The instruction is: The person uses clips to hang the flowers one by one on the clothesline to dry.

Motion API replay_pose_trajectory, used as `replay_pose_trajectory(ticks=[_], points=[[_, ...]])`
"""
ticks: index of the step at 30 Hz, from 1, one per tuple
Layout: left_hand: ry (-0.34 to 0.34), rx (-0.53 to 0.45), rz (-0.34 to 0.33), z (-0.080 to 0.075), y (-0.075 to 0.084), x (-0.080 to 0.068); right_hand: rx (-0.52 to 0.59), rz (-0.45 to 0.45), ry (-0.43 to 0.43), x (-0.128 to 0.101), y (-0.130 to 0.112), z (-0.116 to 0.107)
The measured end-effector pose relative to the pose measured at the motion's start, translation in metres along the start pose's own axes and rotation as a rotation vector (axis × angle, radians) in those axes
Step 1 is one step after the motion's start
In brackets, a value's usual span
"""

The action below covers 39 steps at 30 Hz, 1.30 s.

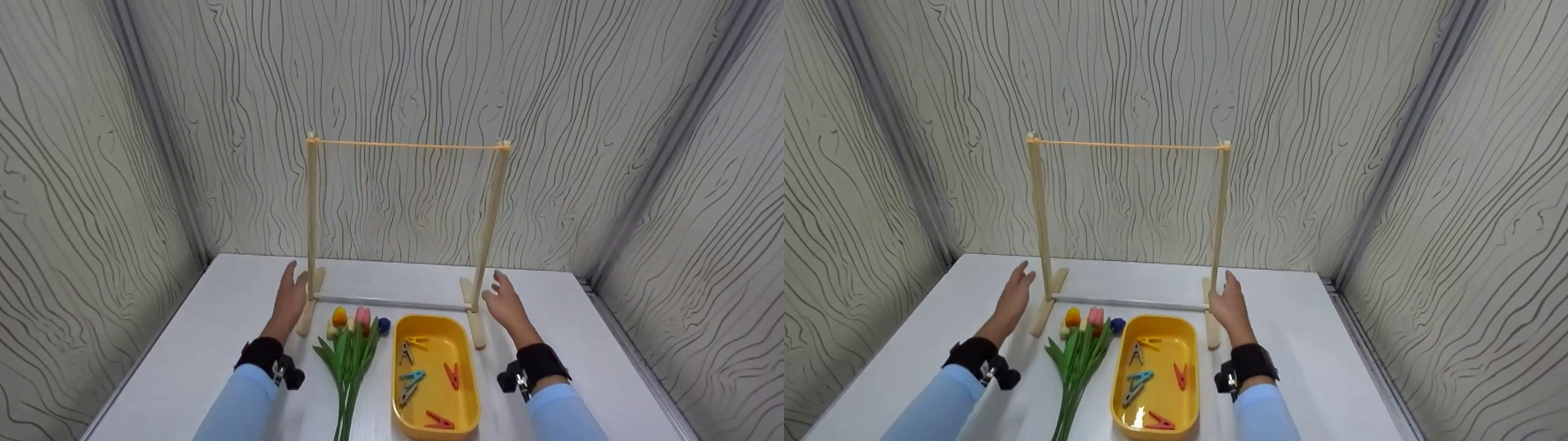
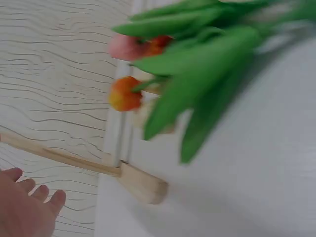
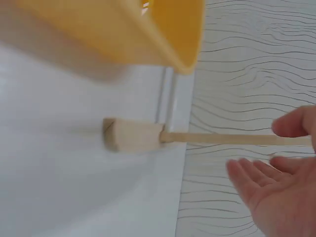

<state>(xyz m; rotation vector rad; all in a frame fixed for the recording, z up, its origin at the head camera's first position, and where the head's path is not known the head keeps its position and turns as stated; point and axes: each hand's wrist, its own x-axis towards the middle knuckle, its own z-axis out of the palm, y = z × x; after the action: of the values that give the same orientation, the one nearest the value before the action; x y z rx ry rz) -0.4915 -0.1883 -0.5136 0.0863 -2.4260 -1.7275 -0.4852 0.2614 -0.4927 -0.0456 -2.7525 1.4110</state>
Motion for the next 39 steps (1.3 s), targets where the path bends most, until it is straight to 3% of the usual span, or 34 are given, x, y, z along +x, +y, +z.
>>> replay_pose_trajectory(ticks=[4, 7, 11, 18, 24, 39], points=[[-0.106, -0.095, -0.008, -0.009, 0.033, 0.015, 0.214, 0.007, 0.017, 0.015, -0.025, -0.009], [-0.164, -0.103, -0.016, -0.009, 0.046, 0.020, 0.216, -0.027, -0.021, 0.020, -0.032, -0.013], [-0.191, -0.114, -0.039, -0.006, 0.050, 0.022, 0.214, -0.045, -0.058, 0.020, -0.029, -0.012], [-0.180, -0.142, -0.031, -0.004, 0.046, 0.022, 0.226, -0.051, -0.022, 0.011, -0.021, -0.013], [-0.162, -0.129, -0.030, 0.000, 0.045, 0.012, 0.211, -0.057, -0.005, 0.000, -0.017, -0.015], [-0.132, -0.130, -0.022, 0.001, 0.045, -0.035, 0.210, -0.049, 0.057, -0.040, -0.012, -0.016]])
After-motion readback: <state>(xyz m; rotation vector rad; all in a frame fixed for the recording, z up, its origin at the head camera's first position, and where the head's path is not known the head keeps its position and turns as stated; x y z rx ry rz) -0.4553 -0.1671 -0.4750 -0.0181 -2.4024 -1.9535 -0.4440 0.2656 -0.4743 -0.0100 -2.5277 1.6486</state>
